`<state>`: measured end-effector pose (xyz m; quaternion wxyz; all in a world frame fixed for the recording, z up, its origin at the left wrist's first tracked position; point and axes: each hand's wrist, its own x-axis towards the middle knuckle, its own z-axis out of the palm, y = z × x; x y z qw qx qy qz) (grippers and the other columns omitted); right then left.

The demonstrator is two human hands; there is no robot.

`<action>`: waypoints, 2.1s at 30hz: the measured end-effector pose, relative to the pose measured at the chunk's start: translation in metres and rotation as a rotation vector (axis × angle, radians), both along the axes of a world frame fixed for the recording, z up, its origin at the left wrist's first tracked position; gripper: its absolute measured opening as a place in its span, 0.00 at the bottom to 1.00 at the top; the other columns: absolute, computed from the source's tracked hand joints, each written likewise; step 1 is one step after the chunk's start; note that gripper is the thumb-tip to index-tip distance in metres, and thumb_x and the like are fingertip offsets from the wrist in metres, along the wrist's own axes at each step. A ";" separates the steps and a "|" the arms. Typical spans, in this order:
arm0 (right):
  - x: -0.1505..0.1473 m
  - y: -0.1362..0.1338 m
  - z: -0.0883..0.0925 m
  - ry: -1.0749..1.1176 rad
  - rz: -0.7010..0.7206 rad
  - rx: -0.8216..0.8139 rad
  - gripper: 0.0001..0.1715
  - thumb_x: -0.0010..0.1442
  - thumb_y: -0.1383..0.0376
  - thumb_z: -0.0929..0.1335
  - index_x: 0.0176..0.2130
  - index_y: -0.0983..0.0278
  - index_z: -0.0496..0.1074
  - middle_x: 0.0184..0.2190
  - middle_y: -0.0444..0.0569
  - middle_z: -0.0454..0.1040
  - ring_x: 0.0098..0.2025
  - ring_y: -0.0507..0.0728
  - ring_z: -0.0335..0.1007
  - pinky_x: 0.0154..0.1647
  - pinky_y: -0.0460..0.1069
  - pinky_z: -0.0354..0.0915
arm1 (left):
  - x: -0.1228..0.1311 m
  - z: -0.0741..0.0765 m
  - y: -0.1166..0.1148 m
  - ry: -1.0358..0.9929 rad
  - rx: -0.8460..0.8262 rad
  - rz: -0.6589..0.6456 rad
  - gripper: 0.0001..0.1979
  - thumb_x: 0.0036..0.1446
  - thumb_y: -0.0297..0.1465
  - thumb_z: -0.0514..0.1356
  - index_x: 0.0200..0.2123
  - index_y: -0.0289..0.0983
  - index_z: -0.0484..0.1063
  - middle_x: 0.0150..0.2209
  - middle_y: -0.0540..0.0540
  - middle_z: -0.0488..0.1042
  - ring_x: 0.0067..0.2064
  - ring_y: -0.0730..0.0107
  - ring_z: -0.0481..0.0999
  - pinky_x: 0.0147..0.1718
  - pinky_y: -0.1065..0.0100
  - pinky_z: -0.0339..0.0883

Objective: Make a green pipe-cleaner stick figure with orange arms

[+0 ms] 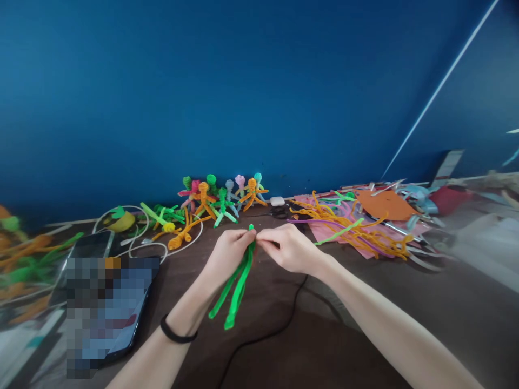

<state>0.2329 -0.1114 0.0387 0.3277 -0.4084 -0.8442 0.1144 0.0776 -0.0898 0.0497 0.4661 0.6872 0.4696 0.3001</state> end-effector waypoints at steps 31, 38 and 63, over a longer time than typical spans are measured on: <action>-0.003 -0.002 0.002 0.114 0.027 -0.155 0.13 0.55 0.72 0.60 0.25 0.68 0.70 0.18 0.42 0.62 0.20 0.46 0.50 0.24 0.44 0.48 | -0.003 -0.003 0.006 0.039 0.108 0.033 0.20 0.50 0.41 0.55 0.13 0.35 0.63 0.14 0.51 0.65 0.19 0.76 0.62 0.21 0.72 0.54; -0.004 -0.003 -0.001 -0.043 0.069 -0.027 0.13 0.55 0.74 0.59 0.25 0.67 0.70 0.22 0.45 0.70 0.22 0.48 0.57 0.28 0.44 0.52 | -0.005 -0.013 0.013 -0.265 -0.341 -0.135 0.16 0.47 0.41 0.58 0.19 0.34 0.65 0.14 0.52 0.66 0.19 0.76 0.66 0.21 0.73 0.57; 0.002 0.007 0.001 0.511 0.013 -0.603 0.09 0.52 0.66 0.62 0.23 0.68 0.64 0.12 0.37 0.55 0.14 0.44 0.45 0.16 0.43 0.42 | -0.011 -0.010 0.014 0.196 0.412 -0.102 0.16 0.53 0.38 0.54 0.20 0.34 0.68 0.16 0.55 0.56 0.21 0.78 0.53 0.20 0.74 0.48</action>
